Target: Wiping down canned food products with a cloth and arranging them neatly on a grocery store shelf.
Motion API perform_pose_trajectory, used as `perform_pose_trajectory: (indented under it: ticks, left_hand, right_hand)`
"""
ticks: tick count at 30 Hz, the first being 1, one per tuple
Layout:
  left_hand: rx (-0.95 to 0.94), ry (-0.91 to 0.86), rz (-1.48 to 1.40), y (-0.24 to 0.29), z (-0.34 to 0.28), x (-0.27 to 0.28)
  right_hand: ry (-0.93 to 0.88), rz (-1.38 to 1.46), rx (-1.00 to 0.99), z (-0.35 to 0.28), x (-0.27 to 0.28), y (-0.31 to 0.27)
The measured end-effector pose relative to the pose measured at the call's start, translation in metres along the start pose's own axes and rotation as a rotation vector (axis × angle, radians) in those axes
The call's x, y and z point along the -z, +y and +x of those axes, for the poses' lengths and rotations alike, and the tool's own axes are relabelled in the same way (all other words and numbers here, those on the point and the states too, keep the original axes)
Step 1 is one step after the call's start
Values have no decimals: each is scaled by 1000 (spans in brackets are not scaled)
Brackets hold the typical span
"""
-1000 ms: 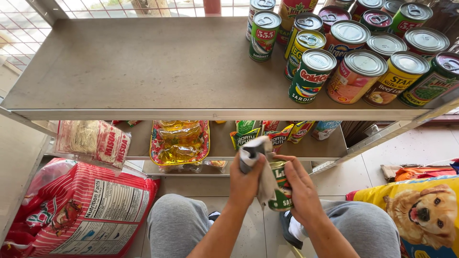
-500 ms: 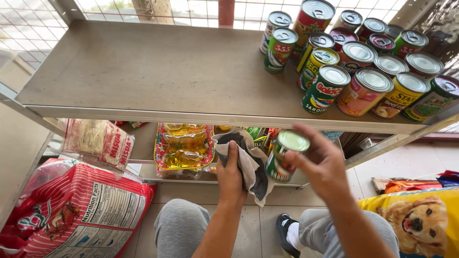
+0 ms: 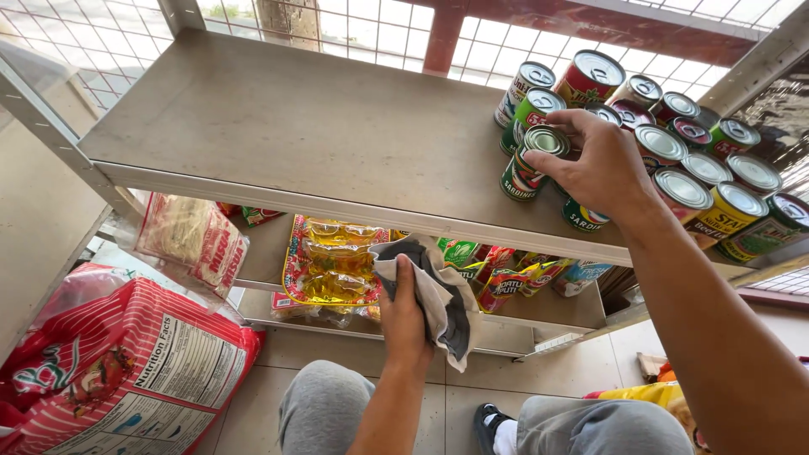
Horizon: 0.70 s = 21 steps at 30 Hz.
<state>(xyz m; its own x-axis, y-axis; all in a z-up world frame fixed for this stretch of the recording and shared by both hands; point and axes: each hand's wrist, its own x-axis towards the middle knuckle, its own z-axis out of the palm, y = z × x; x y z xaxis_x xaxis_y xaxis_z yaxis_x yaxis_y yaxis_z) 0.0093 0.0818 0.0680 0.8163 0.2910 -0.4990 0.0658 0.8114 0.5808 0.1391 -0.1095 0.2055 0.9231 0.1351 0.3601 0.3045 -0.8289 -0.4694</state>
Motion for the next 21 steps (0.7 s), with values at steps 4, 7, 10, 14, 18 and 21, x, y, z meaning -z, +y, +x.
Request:
perform_pose_trajectory:
  ticks: [4,7,10,14,18,21]
  left_hand:
    - [-15,22,-22,16,-7,-6]
    - [-25,19,-22,14,0,-3]
    - [2,29,-36,9,3,-3]
    - [11,24,-26,6,3,0]
    - [-6,-107,-80,-5,17,17]
    - [8,-104,-69,-6,19,18]
  right_hand:
    - [-30,-256,73,1,8,7]
    - [-89,-388,32,7,6,16]
    - [-74,-374,28,11,3,21]
    - [-30,-387,-3,15,-4,26]
    - [11,-530,133,11,2,15]
    - [114,-496,191,5,22,-11]
